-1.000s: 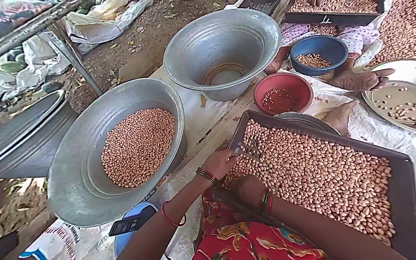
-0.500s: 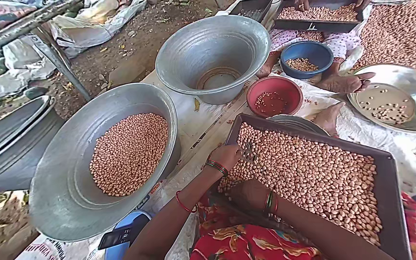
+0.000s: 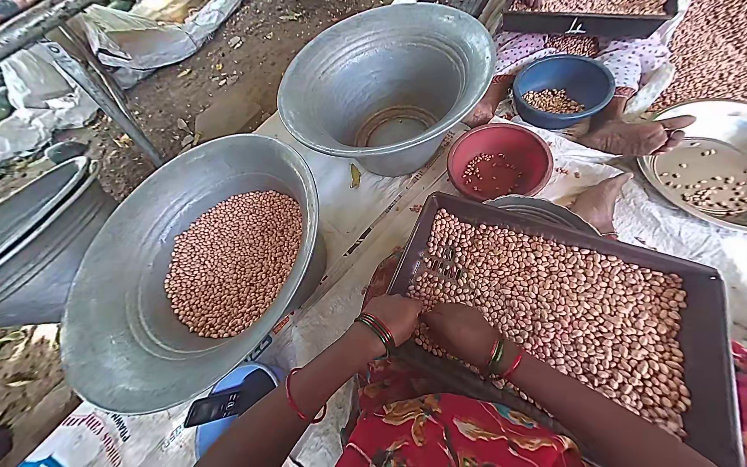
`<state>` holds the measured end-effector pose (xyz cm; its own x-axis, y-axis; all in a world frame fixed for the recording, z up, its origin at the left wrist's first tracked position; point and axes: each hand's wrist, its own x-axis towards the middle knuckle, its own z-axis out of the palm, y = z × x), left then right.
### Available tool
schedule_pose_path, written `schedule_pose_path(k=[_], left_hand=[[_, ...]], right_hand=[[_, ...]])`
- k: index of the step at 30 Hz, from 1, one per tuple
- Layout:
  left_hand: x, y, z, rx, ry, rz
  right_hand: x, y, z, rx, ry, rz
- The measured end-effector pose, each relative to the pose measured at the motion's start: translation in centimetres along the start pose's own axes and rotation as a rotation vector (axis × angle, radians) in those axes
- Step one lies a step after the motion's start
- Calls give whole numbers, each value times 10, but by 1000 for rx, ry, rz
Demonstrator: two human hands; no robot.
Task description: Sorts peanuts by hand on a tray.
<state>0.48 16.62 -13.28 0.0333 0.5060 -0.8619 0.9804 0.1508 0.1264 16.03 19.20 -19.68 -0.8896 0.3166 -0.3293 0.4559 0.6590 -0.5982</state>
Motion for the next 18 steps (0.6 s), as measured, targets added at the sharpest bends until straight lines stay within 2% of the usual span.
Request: schedule_pose_path(k=[2,4,5,8,10,11,14,16,18], left_hand=[[-3,-2,6,2,3,-21],[-5,-3,8,-1,2,-22],[-6,-2,9,-1,3,-18],[-6,0,11,7,7,2],[-2,2,12,14,2,31],[1,5,12,18,-8,52],[10,13,15,39,-57,96],[14,16,17,39,-81,103],[16,16,18,16,-81,104]], right_hand=[[6,1,19,-102,78,-91],[7,-1,4,-71,4,17],[6,2,-9,17,-32,112],[-15,27,-34,515,125,239],[-29,34,-42,771,49,299],[-33,33,-39,785,2,306],[-33,16,-24,442,-125,304],[-27,-1,-16,190,-248,364],[-23,-14,-12,60,-309,420]])
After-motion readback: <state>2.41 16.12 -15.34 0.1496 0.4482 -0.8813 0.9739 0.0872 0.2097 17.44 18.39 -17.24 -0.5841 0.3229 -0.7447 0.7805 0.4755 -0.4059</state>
